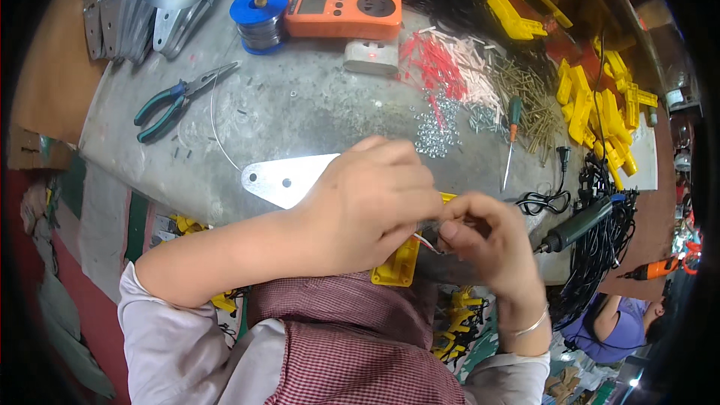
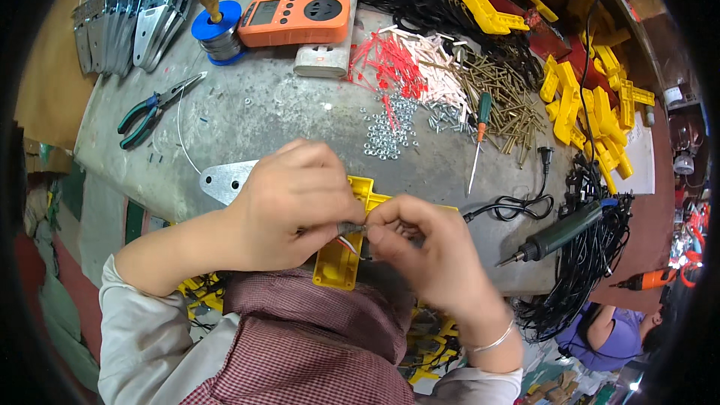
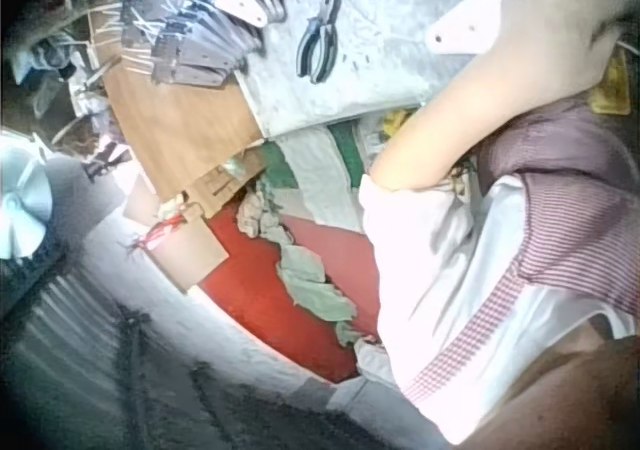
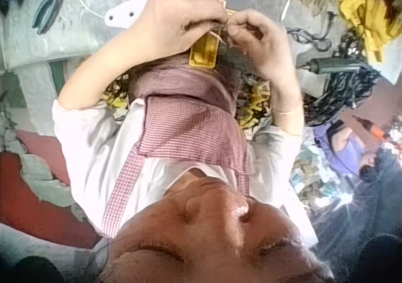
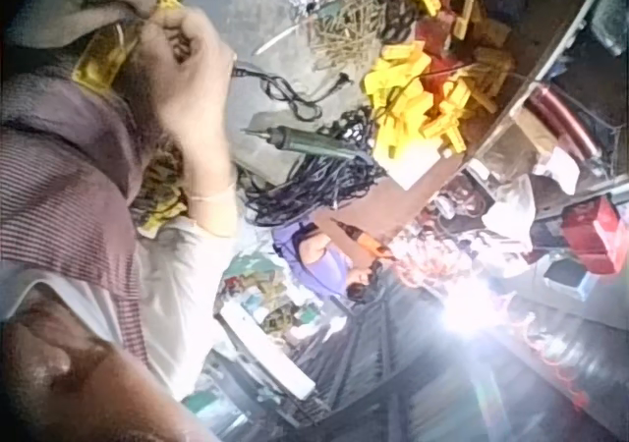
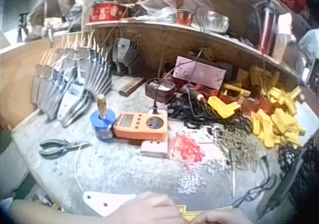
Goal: The person assembles an electric heating tool by fitting the metal heating element into a plastic handle, soldering the wires with a soldering iron, securing the handle casing with screws using an electric screwdriver, and applying a label sticker to the tool.
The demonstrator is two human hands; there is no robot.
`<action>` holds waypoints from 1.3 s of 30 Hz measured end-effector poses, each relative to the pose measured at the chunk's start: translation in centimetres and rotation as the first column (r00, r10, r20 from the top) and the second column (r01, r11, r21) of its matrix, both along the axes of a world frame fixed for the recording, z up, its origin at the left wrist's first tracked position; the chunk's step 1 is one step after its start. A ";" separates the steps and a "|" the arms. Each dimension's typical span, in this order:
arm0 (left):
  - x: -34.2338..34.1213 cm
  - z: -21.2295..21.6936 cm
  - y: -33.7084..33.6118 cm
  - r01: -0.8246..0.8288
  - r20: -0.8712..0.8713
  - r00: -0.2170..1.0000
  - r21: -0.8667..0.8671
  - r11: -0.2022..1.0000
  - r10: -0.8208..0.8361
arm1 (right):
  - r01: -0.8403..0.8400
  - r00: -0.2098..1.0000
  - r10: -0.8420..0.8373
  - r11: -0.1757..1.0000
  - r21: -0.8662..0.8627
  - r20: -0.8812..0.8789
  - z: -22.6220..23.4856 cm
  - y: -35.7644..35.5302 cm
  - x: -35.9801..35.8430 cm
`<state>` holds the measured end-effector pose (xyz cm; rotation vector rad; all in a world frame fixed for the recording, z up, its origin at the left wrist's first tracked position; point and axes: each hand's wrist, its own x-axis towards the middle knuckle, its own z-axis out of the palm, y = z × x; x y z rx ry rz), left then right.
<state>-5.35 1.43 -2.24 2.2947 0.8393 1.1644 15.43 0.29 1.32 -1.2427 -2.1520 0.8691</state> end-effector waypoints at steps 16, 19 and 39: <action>0.3 0.0 -0.1 0.025 0.005 1.000 -0.017 1.000 -0.025 | -0.037 0.953 -0.148 0.809 -0.586 -0.265 -0.3 0.3 0.3; 0.2 0.3 0.0 0.014 0.095 0.995 -0.221 0.975 0.007 | -0.046 0.994 0.053 0.996 0.077 -0.093 -0.9 -0.1 0.3; -13.2 1.5 -5.4 -0.502 -0.589 0.740 -0.163 0.849 0.325 | 0.031 0.981 -0.071 0.976 -0.215 -0.179 -3.0 0.4 2.7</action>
